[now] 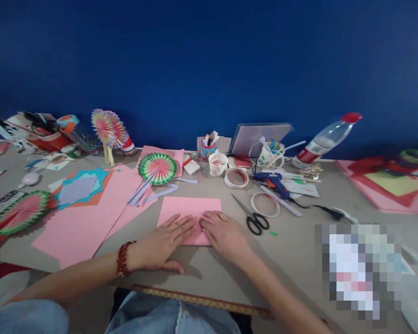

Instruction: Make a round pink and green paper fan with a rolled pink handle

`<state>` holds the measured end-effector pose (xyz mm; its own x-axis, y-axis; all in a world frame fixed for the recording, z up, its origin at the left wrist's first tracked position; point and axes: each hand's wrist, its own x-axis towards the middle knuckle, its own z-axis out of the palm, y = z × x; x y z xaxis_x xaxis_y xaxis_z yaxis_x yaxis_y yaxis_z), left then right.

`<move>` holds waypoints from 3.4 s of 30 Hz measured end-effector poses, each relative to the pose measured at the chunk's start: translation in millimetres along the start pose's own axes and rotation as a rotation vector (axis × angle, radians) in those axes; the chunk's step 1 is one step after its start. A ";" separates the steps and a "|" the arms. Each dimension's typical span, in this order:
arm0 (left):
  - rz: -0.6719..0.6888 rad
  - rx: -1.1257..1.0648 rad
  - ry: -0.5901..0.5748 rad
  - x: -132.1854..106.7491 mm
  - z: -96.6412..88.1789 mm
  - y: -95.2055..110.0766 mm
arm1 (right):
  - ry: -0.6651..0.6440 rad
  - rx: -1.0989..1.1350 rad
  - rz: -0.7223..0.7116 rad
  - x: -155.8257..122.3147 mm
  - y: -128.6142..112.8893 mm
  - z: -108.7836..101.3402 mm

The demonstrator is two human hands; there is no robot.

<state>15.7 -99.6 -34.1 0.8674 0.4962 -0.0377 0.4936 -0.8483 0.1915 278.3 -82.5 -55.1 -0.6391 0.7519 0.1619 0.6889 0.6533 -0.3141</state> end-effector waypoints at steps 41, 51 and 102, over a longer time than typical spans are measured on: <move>0.159 -0.150 -0.039 3.5 12.9 -5.8 | -0.250 0.047 0.165 -47.5 32.8 -26.5; 0.153 -0.111 -0.019 3.0 17.6 -6.7 | -0.173 -0.082 -0.109 -49.1 -16.4 -12.6; -0.137 0.132 0.122 -7.5 19.6 -34.4 | -0.039 -0.225 -0.007 -27.3 -6.5 10.6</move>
<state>-6.6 -77.8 -59.6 0.7816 0.6203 0.0660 0.6172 -0.7844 0.0621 287.7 -108.2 -67.4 -0.6541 0.7460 0.1254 0.7404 0.6653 -0.0957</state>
